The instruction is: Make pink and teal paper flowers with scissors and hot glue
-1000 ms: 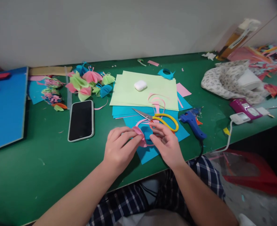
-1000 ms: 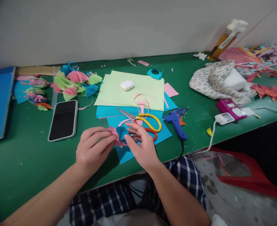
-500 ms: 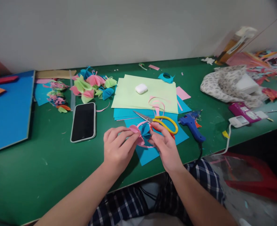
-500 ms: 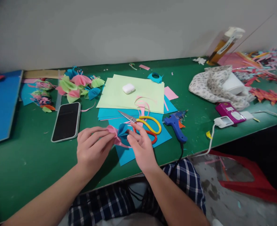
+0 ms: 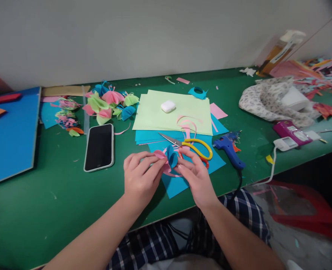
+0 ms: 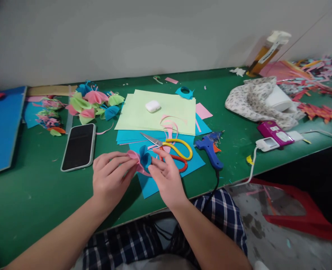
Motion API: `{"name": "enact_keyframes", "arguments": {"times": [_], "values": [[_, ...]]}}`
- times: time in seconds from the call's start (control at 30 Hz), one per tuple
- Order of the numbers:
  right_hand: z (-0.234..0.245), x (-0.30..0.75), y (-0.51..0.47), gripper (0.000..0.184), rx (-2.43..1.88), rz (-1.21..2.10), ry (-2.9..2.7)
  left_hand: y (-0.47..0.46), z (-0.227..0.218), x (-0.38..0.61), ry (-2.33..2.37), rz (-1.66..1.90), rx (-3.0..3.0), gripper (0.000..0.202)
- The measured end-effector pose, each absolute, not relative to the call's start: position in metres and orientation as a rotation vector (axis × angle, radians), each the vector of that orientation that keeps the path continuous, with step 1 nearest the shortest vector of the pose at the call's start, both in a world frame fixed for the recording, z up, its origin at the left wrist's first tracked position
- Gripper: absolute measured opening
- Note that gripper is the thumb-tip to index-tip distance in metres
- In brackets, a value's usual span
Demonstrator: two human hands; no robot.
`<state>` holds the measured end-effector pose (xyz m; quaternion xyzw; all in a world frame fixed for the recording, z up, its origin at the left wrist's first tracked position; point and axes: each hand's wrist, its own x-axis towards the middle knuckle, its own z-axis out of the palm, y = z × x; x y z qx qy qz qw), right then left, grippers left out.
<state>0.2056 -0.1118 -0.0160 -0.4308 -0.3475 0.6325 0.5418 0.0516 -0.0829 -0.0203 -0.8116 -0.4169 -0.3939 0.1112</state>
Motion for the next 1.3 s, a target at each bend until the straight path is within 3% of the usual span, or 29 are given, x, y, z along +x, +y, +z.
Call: {"name": "enact_keyframes", "arguments": {"times": [0.3,0.53,0.67,0.8,0.97,1.17,1.3], "values": [[-0.017,0.222,-0.106,0.033,-1.160,1.357,-0.953,-0.058,0.000,0.009,-1.335,-1.090,-2.845,0.014],[-0.023,0.222,-0.107,0.033,-1.170,1.336,-1.095,-0.031,0.019,-0.033,-1.383,-0.410,-3.270,0.025],[-0.023,0.221,-0.110,0.026,-1.209,1.306,-1.219,-0.043,0.021,-0.043,-1.579,-0.675,-3.171,0.030],[-0.017,0.213,-0.112,0.020,-1.327,1.140,-1.481,-0.078,0.007,-0.047,-1.834,-0.923,-2.813,0.023],[-0.013,0.184,-0.102,0.019,-1.408,0.767,-1.863,-0.099,-0.018,-0.034,-1.827,-0.949,-2.634,0.024],[-0.024,0.155,-0.090,0.019,-1.597,0.569,-2.005,-0.092,-0.039,-0.018,-1.692,-0.917,-2.592,0.012],[-0.027,0.152,-0.093,0.015,-1.642,0.464,-2.097,-0.095,-0.044,-0.022,-1.618,-0.901,-2.547,0.015]]}}
